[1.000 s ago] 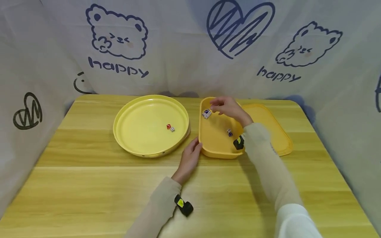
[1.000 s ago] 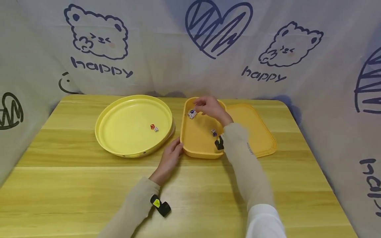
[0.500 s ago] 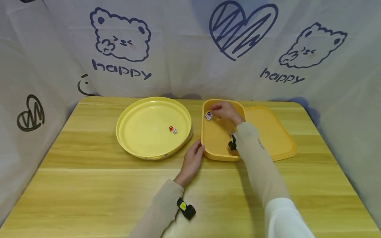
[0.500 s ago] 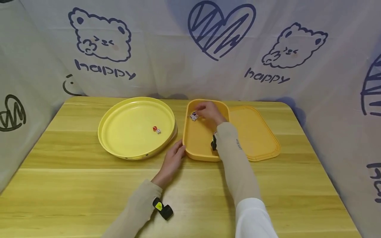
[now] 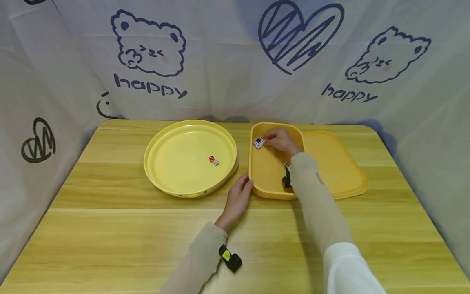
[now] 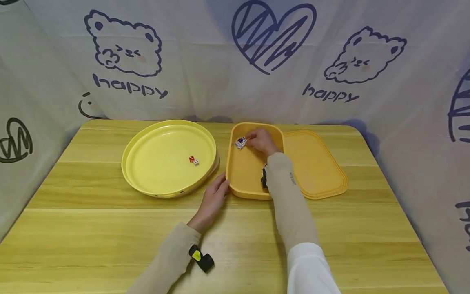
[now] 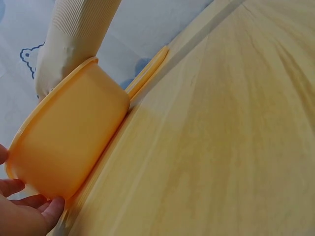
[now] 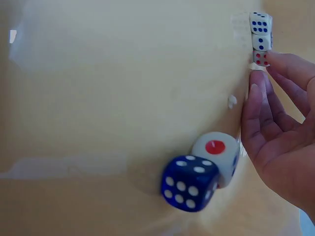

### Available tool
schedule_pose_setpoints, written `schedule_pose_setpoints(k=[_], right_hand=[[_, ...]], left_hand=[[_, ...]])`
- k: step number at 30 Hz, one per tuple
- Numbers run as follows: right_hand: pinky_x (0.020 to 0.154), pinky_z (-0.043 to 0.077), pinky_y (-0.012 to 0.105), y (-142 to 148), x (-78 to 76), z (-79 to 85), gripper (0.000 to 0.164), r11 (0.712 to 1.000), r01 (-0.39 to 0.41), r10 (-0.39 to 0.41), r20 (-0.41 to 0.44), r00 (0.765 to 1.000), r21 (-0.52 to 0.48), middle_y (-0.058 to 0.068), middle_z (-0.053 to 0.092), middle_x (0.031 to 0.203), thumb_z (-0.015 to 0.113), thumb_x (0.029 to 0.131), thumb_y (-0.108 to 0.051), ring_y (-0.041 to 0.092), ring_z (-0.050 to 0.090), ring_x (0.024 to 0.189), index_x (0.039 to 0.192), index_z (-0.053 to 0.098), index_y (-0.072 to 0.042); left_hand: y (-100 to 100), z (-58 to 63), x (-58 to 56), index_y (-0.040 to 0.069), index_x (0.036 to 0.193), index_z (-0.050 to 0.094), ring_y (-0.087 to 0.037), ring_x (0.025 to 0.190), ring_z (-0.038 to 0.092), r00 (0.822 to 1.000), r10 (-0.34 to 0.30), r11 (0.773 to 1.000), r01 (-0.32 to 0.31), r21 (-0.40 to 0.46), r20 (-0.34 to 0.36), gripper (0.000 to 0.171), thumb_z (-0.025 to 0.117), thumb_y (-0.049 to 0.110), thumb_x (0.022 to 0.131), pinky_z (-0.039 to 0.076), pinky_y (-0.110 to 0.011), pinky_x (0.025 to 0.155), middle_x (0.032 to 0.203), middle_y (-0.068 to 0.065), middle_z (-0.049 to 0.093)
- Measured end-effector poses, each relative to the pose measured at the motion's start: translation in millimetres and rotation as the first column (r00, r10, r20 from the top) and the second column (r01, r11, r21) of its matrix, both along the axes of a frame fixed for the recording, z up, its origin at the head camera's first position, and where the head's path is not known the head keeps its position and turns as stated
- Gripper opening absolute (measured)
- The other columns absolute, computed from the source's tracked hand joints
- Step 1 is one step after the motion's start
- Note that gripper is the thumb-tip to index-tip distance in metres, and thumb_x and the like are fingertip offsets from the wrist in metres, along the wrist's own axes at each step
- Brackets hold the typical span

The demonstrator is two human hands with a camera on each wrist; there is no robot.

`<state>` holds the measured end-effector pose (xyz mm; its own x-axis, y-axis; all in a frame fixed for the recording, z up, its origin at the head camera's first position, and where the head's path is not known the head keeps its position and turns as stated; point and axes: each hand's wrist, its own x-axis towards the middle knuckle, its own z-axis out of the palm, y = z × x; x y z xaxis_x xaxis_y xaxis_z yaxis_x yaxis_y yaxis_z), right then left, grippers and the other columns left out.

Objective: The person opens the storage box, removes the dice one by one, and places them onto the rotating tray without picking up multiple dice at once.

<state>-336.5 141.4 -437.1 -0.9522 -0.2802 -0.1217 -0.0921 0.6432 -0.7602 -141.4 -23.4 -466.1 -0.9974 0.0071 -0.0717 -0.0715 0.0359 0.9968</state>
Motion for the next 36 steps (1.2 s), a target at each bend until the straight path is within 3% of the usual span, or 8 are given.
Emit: schedule_pose_setpoints(k=[9, 17, 23, 30, 36], right_hand=[[0.057, 0.043, 0.018, -6.3, 0.6, 0.0, 0.028, 0.998, -0.020, 0.021, -0.018, 1.000, 0.056, 0.019, 0.067, 0.102, 0.067, 0.088, -0.007, 0.011, 0.052, 0.069, 0.113, 0.068, 0.007], [0.066, 0.043, 0.022, -9.5, -2.8, -3.0, 0.028, 0.994, -0.017, 0.026, -0.083, 0.996, 0.105, 0.021, 0.067, 0.104, 0.065, 0.087, -0.005, 0.021, 0.054, 0.079, 0.111, 0.068, 0.008], [0.065, 0.043, 0.024, -11.5, -3.5, -6.9, 0.022, 0.990, -0.022, 0.041, -0.128, 0.991, 0.143, 0.018, 0.066, 0.094, 0.066, 0.085, -0.005, 0.023, 0.054, 0.079, 0.102, 0.070, 0.008], [0.065, 0.044, 0.024, -8.9, -1.4, -10.5, 0.016, 0.993, -0.021, 0.032, -0.094, 0.995, 0.117, 0.016, 0.063, 0.089, 0.069, 0.084, -0.003, 0.022, 0.053, 0.078, 0.096, 0.068, 0.009], [0.064, 0.046, 0.025, -6.9, -0.3, -4.2, 0.022, 0.999, -0.010, 0.011, -0.032, 0.999, 0.042, 0.016, 0.062, 0.092, 0.066, 0.085, -0.003, 0.021, 0.053, 0.078, 0.103, 0.066, 0.009]], left_hand=[[-1.0, 0.4, 0.9, 0.003, 0.145, 0.042, -0.022, 0.135, 0.037, 1.000, 0.000, 1.000, 0.000, 0.020, 0.004, 0.045, 0.045, 0.020, 0.104, 0.031, -0.038, 0.111, 0.146, -0.012, 0.044], [-1.6, -0.1, -1.6, 0.001, 0.144, 0.042, -0.024, 0.135, 0.038, 1.000, 0.005, 1.000, -0.004, 0.025, -0.010, 0.045, 0.045, 0.019, 0.104, 0.030, -0.039, 0.111, 0.145, -0.015, 0.045], [-1.5, -0.3, -1.7, 0.002, 0.144, 0.044, -0.022, 0.134, 0.039, 1.000, 0.012, 1.000, -0.012, 0.004, -0.017, 0.044, 0.045, 0.020, 0.103, 0.031, -0.038, 0.111, 0.144, -0.013, 0.046], [-1.0, -1.5, -1.6, 0.003, 0.144, 0.044, -0.021, 0.133, 0.041, 1.000, 0.008, 1.000, -0.008, -0.003, -0.005, 0.044, 0.046, 0.019, 0.103, 0.033, -0.036, 0.110, 0.143, -0.012, 0.047], [-0.8, -1.1, -0.7, 0.003, 0.145, 0.043, -0.021, 0.133, 0.040, 1.000, 0.004, 1.000, -0.004, -0.006, -0.006, 0.045, 0.045, 0.020, 0.103, 0.033, -0.036, 0.110, 0.144, -0.011, 0.046]])
